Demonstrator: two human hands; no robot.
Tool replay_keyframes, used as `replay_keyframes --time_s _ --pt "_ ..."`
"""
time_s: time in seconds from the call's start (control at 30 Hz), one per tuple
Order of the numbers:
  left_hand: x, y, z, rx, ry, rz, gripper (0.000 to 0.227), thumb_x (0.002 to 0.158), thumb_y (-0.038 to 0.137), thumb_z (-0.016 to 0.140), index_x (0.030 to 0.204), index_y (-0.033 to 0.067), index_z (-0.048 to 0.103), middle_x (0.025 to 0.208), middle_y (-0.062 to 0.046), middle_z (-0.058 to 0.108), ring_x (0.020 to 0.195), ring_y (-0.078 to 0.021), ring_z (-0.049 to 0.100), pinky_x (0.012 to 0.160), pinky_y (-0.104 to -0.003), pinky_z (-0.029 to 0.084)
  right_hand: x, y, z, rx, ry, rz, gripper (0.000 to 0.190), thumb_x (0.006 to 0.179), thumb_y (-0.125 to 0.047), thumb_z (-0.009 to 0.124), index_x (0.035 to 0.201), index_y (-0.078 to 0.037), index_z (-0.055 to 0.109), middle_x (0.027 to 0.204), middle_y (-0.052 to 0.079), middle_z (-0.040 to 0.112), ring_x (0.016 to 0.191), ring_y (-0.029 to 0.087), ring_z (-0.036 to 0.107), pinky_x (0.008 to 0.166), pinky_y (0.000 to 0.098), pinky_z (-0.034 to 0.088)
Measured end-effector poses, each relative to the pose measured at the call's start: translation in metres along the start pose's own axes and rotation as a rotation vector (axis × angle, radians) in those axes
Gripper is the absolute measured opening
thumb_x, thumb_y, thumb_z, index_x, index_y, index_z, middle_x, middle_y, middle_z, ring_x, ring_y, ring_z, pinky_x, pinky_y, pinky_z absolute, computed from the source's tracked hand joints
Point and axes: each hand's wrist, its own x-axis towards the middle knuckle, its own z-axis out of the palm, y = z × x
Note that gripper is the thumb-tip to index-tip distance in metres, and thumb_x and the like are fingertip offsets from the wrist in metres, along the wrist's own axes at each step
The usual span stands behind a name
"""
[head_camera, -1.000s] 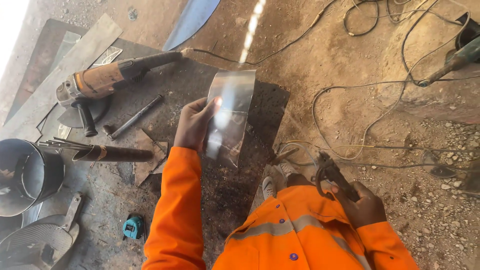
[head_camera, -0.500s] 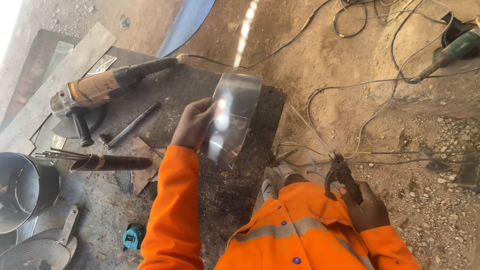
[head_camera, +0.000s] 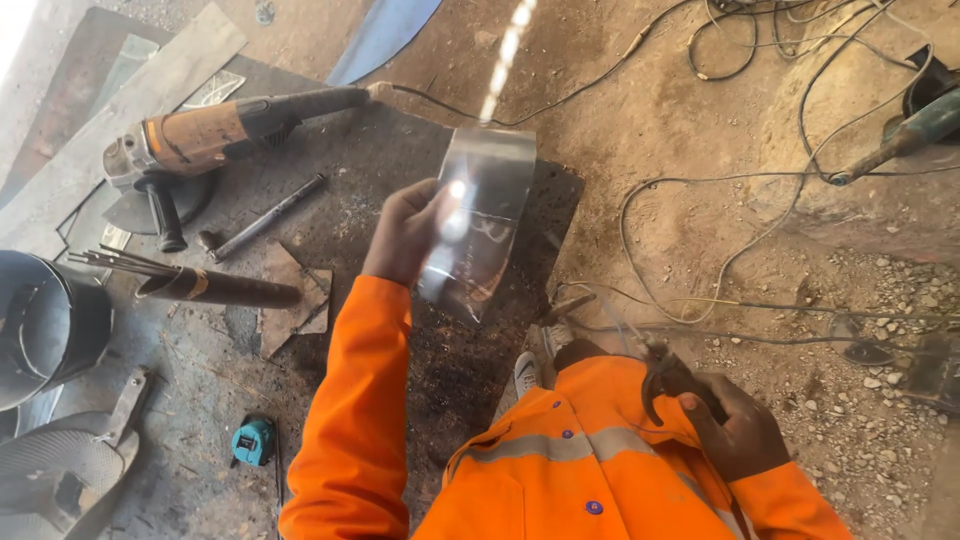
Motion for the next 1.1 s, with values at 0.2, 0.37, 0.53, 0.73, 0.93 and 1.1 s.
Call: replay_keyframes --time_s 0.2,0.37,0.53,0.73,0.93,1.1 --pt "-0.011 0.024 0.002 0.14 0.12 -0.094 0.035 0.098 0.036 0.069 0.07 0.0158 0.064 0.06 0.006 0.057 0.047 -0.0047 0.047 0.042 -0.022 0.035 0.008 0.025 0.017 -0.013 -0.023 -0.222 0.053 0.094 -0.058 0.036 0.116 -0.02 0.064 0.096 0.011 0.076 0.087 0.039 0.073 0.07 0.0479 0.05" --pt "-0.011 0.028 0.005 0.182 0.164 -0.114 0.043 0.098 0.039 0.069 0.063 0.0163 0.06 0.054 0.005 0.054 0.042 -0.0057 0.046 0.039 -0.023 0.034 0.002 0.033 0.02 -0.089 -0.098 -0.13 0.05 0.096 -0.056 0.035 0.115 -0.021 0.065 0.096 0.015 0.077 0.09 0.045 0.071 0.071 0.0525 0.049" --pt "0.0 0.012 0.009 0.09 0.115 -0.093 0.029 0.095 0.034 0.074 0.075 0.0118 0.075 0.063 0.004 0.067 0.05 -0.0031 0.054 0.045 -0.019 0.039 -0.002 0.02 0.016 -0.026 -0.032 -0.075 0.05 0.095 -0.058 0.034 0.107 -0.018 0.061 0.079 0.019 0.072 0.077 0.047 0.069 0.062 0.0525 0.046" --pt "0.016 -0.018 0.0 -0.009 0.103 -0.096 0.017 0.086 0.023 0.083 0.09 0.0071 0.079 0.071 0.0 0.072 0.054 -0.0046 0.059 0.043 -0.021 0.045 0.001 0.014 0.011 -0.013 -0.083 0.012 0.049 0.095 -0.056 0.036 0.11 -0.021 0.067 0.094 0.015 0.079 0.089 0.042 0.074 0.071 0.049 0.051" --pt "0.012 -0.015 0.0 -0.041 0.068 -0.066 0.016 0.09 0.022 0.08 0.094 0.0065 0.078 0.074 -0.001 0.073 0.055 -0.005 0.062 0.045 -0.019 0.046 0.006 -0.003 0.0 0.071 -0.062 0.052 0.048 0.097 -0.054 0.037 0.103 -0.019 0.07 0.093 0.01 0.082 0.087 0.035 0.077 0.073 0.0434 0.053" --pt "0.017 -0.026 -0.009 -0.079 -0.02 -0.03 0.019 0.092 0.018 0.077 0.104 0.0039 0.076 0.086 -0.007 0.076 0.065 -0.0104 0.069 0.053 -0.022 0.055 0.01 0.01 0.004 0.121 -0.064 0.058 0.052 0.097 -0.058 0.036 0.094 -0.016 0.067 0.077 0.01 0.075 0.076 0.03 0.072 0.067 0.0404 0.049"
